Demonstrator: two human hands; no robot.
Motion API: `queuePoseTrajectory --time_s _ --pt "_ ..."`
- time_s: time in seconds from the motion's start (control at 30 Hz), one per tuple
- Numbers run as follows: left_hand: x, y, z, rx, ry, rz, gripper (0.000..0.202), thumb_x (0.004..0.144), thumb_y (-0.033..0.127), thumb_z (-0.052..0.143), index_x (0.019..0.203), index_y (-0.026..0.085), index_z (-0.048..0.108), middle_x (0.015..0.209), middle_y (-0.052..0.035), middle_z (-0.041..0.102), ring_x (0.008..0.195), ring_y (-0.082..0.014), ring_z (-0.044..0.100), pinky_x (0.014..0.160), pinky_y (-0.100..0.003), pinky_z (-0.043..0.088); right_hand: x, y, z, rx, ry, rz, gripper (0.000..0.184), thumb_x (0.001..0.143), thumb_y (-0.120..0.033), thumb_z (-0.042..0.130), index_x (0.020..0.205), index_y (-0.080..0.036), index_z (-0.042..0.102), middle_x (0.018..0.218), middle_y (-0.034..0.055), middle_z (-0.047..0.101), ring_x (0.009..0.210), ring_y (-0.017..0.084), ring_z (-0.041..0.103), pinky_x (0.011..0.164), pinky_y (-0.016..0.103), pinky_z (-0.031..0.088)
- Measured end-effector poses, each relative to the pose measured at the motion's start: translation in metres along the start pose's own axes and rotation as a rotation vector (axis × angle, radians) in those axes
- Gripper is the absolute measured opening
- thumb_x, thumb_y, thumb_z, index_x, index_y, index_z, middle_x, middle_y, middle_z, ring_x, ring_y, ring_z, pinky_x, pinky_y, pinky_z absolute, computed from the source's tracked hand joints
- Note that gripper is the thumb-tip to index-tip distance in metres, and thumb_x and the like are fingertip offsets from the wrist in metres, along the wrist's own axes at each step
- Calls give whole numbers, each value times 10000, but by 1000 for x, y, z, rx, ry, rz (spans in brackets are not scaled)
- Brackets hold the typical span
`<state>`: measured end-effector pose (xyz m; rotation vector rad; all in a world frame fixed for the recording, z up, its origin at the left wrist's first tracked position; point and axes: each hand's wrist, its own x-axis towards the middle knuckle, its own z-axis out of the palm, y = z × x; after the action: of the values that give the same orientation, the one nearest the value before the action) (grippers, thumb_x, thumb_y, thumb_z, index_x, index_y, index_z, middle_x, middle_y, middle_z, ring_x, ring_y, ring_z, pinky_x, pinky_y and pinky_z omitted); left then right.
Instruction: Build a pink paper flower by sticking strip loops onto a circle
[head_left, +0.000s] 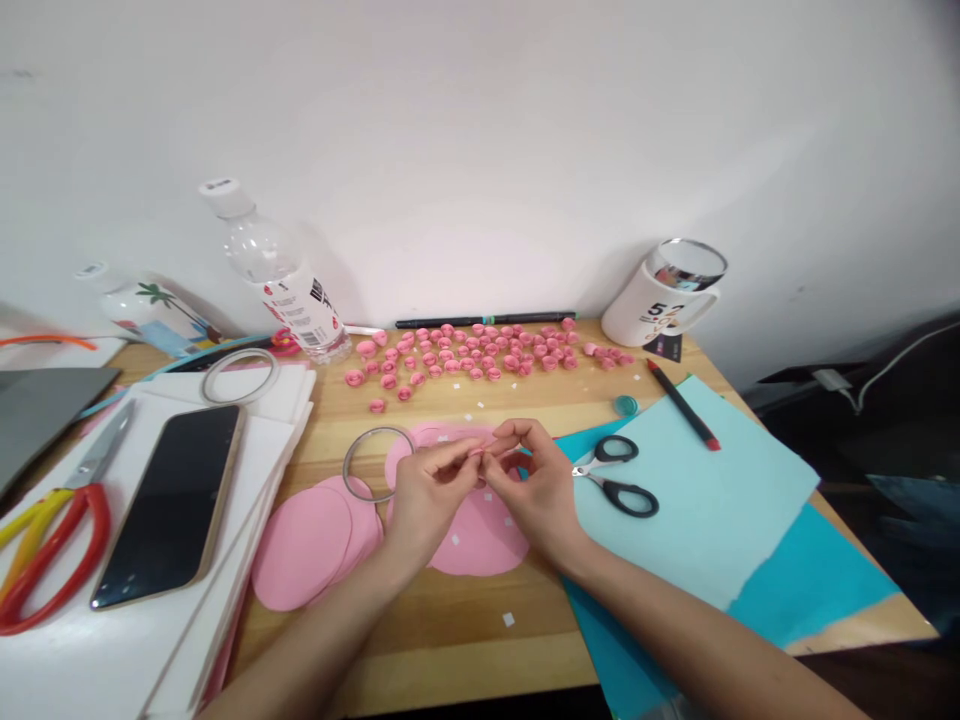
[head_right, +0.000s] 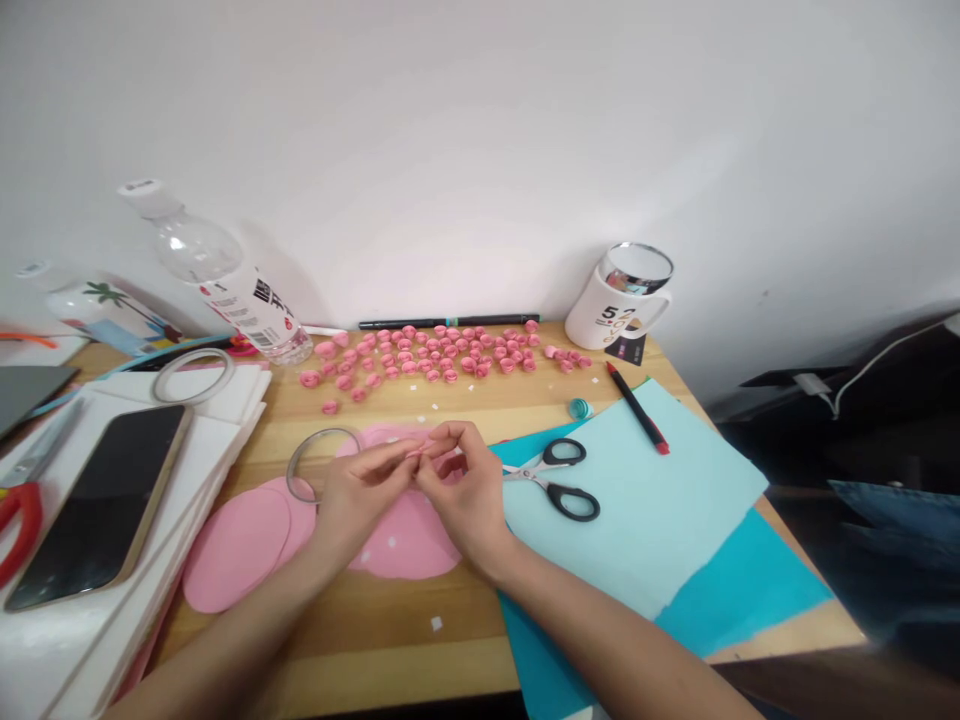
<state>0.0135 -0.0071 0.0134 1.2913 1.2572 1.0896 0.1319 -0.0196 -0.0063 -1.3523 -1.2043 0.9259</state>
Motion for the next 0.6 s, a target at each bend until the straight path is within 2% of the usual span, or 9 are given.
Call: queuePoseTrajectory --time_s 0.13,0.27,0.37,0.47,0.6 --pt "5 -2 -8 91 29 58 157 702 186 624 811 203 736 775 -19 727 612 -145 657 604 -243 557 5 4 -2 -6 -40 -42 198 732 -224 590 910 -218 503 736 2 625 630 133 597 568 259 496" --pt "17 -3 -23 98 154 24 227 704 273 648 895 171 718 785 -37 726 671 -165 670 618 -252 554 8 8 -3 -68 -97 -116 106 782 -210 535 888 -217 526 772 17 614 670 137 594 574 257 499" --pt "27 -4 -35 149 241 43 229 701 280 648 879 155 719 723 -34 718 625 -153 658 576 -233 526 6 12 -3 -196 -284 -301 106 802 -166 504 856 -224 575 854 43 612 747 151 603 653 284 509" --pt "34 -5 -44 160 270 56 261 697 264 643 913 135 715 728 -46 713 590 -141 637 520 -212 487 4 14 -1 -334 -461 -449 213 812 -137 497 962 -245 604 975 64 606 875 176 604 741 306 505" --pt "37 -7 -49 176 289 117 272 720 251 618 956 150 707 769 -46 717 572 -119 617 539 -209 486 8 7 5 -573 -541 -512 277 832 -128 471 1036 -256 608 1006 66 598 881 181 601 735 301 495"
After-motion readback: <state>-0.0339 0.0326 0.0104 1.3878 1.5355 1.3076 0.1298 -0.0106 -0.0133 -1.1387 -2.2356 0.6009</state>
